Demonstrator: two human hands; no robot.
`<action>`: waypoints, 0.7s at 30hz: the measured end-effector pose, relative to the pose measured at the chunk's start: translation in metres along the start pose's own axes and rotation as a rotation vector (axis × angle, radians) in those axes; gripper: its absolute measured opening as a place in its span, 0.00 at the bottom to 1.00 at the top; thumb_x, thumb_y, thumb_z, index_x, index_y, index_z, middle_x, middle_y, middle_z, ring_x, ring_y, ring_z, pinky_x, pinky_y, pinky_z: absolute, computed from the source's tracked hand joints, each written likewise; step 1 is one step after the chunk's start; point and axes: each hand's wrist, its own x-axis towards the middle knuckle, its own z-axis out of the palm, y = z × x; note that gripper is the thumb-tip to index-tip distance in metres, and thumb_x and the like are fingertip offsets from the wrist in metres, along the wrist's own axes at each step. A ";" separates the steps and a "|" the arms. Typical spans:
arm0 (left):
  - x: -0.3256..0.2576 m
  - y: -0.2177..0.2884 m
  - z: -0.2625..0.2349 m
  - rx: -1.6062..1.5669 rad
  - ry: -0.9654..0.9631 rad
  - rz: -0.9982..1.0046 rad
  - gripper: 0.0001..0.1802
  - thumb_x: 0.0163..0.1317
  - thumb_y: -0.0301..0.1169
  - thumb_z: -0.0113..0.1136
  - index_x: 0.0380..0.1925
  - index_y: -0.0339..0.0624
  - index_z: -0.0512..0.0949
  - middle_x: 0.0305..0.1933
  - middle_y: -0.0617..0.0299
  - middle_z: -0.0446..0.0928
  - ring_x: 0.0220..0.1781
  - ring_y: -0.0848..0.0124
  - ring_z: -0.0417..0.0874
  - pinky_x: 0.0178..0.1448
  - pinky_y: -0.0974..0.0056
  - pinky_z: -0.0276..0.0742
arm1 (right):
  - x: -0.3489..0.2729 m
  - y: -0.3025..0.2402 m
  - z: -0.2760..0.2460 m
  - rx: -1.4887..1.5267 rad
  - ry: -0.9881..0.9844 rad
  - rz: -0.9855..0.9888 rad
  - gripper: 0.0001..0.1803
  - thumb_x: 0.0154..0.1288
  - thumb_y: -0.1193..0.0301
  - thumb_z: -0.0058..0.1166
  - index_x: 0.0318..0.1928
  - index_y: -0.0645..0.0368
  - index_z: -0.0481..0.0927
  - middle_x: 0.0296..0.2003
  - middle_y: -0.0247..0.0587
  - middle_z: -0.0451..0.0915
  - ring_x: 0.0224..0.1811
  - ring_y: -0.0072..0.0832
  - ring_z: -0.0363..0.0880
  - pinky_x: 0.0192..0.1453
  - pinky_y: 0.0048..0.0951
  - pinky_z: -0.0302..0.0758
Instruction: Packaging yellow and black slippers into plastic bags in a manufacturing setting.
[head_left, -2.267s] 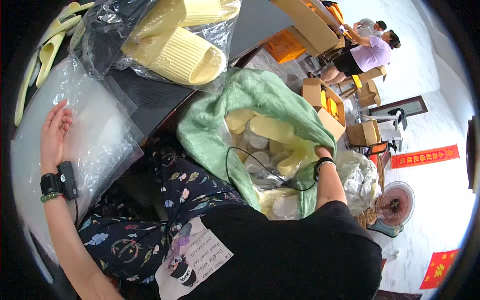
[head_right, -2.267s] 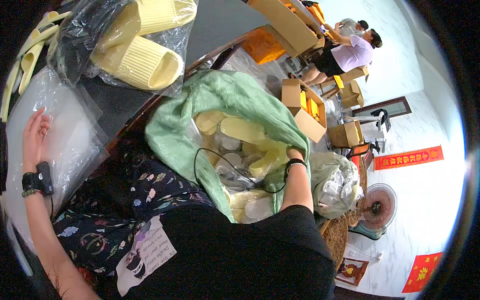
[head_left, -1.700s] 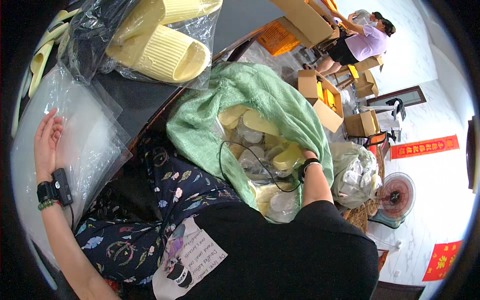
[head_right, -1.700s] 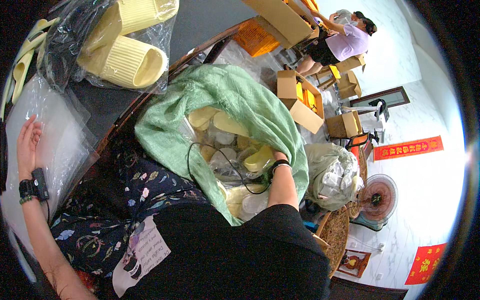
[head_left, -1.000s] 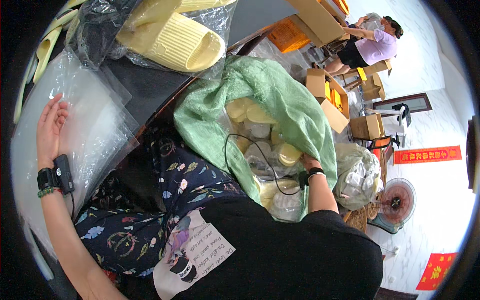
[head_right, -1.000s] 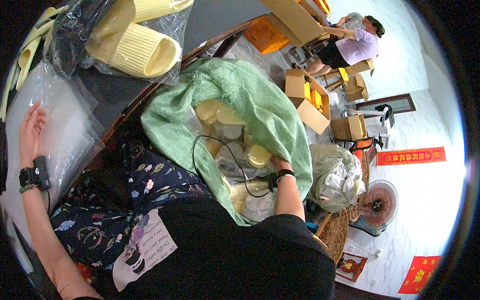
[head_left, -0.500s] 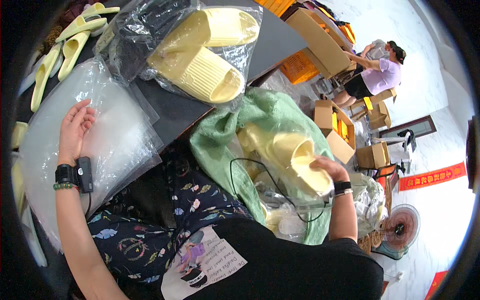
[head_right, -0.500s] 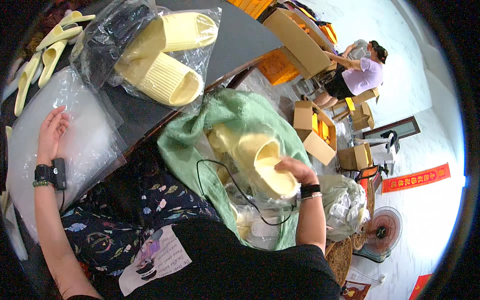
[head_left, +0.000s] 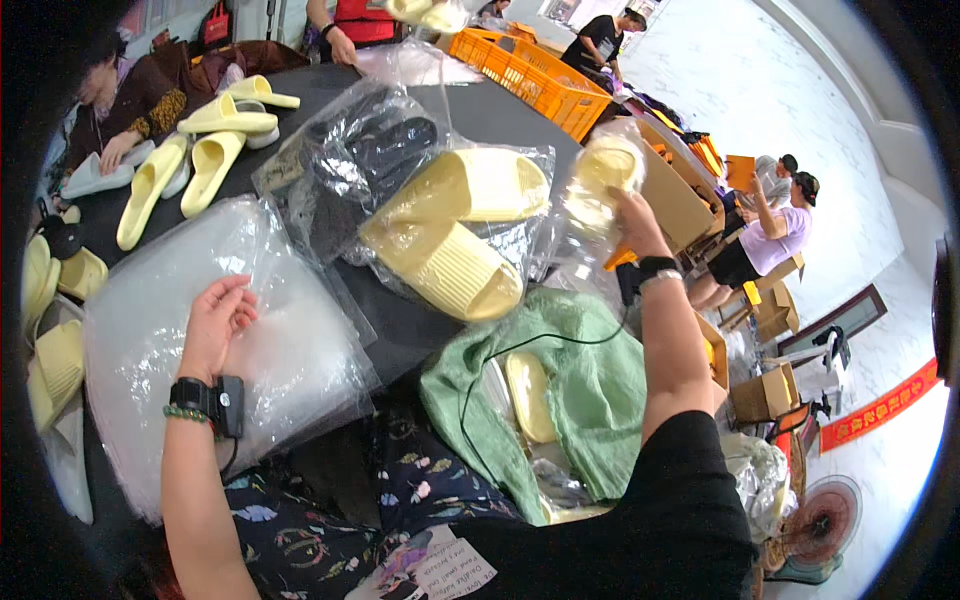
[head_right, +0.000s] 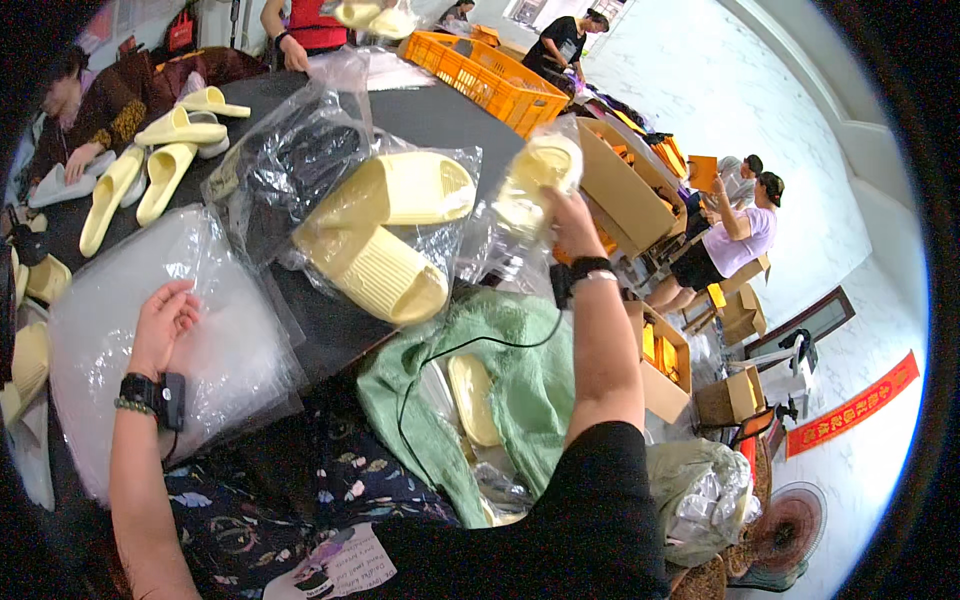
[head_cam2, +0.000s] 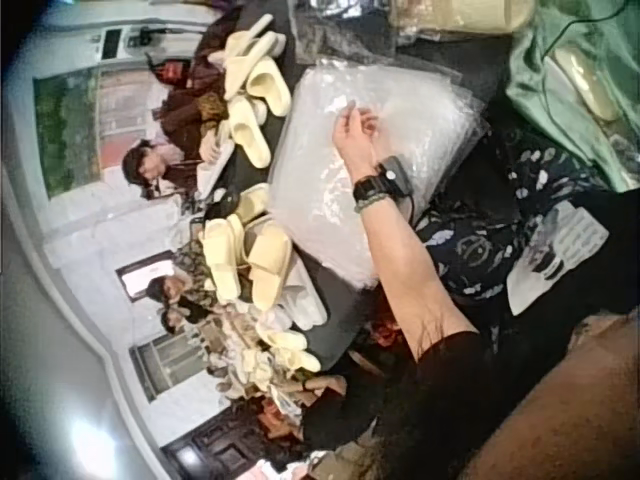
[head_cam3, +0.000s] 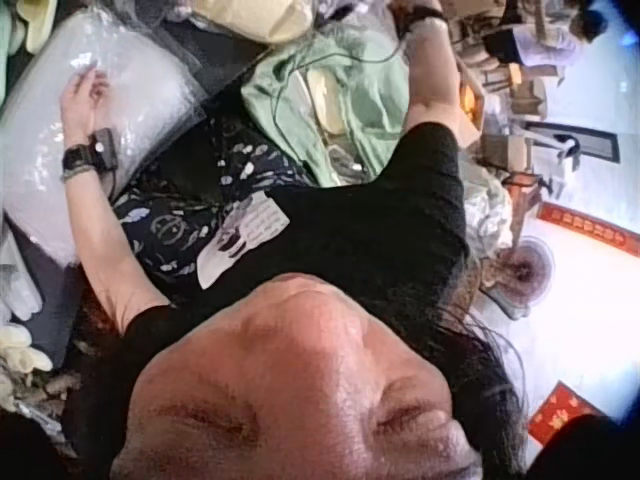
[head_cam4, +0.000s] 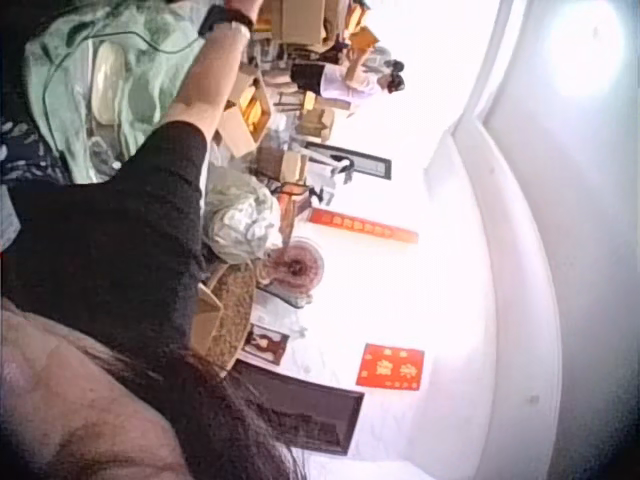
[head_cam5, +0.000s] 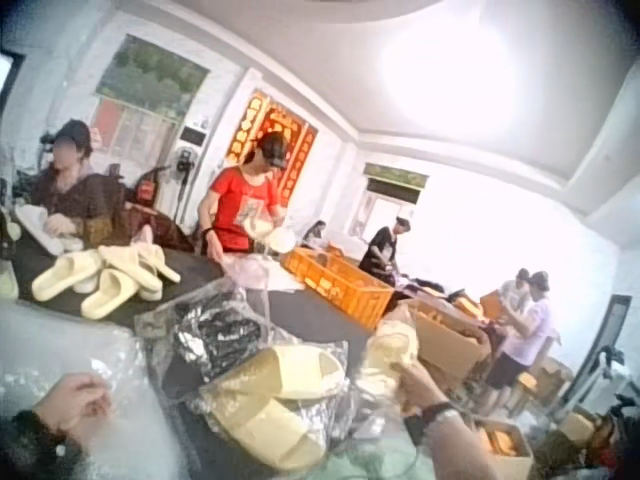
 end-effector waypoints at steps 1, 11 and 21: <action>-0.003 0.002 -0.003 0.002 0.016 -0.016 0.13 0.71 0.28 0.49 0.52 0.37 0.75 0.36 0.63 0.79 0.31 0.80 0.77 0.35 0.78 0.73 | 0.012 -0.001 0.024 0.007 -0.060 -0.104 0.19 0.67 0.62 0.55 0.53 0.59 0.76 0.42 0.34 0.81 0.41 0.23 0.79 0.44 0.25 0.75; 0.004 0.006 0.015 -0.017 -0.034 -0.036 0.13 0.71 0.28 0.49 0.52 0.35 0.74 0.36 0.62 0.78 0.31 0.80 0.77 0.34 0.78 0.72 | 0.042 0.054 0.065 -0.531 0.164 -0.548 0.33 0.72 0.55 0.46 0.68 0.66 0.60 0.65 0.60 0.65 0.68 0.48 0.64 0.70 0.36 0.61; 0.010 -0.004 -0.015 0.032 -0.065 -0.025 0.16 0.72 0.30 0.49 0.55 0.36 0.73 0.39 0.64 0.76 0.35 0.83 0.75 0.38 0.80 0.71 | -0.164 0.182 0.033 -0.409 -0.129 -0.003 0.14 0.68 0.64 0.53 0.40 0.64 0.78 0.30 0.41 0.81 0.35 0.28 0.81 0.41 0.31 0.76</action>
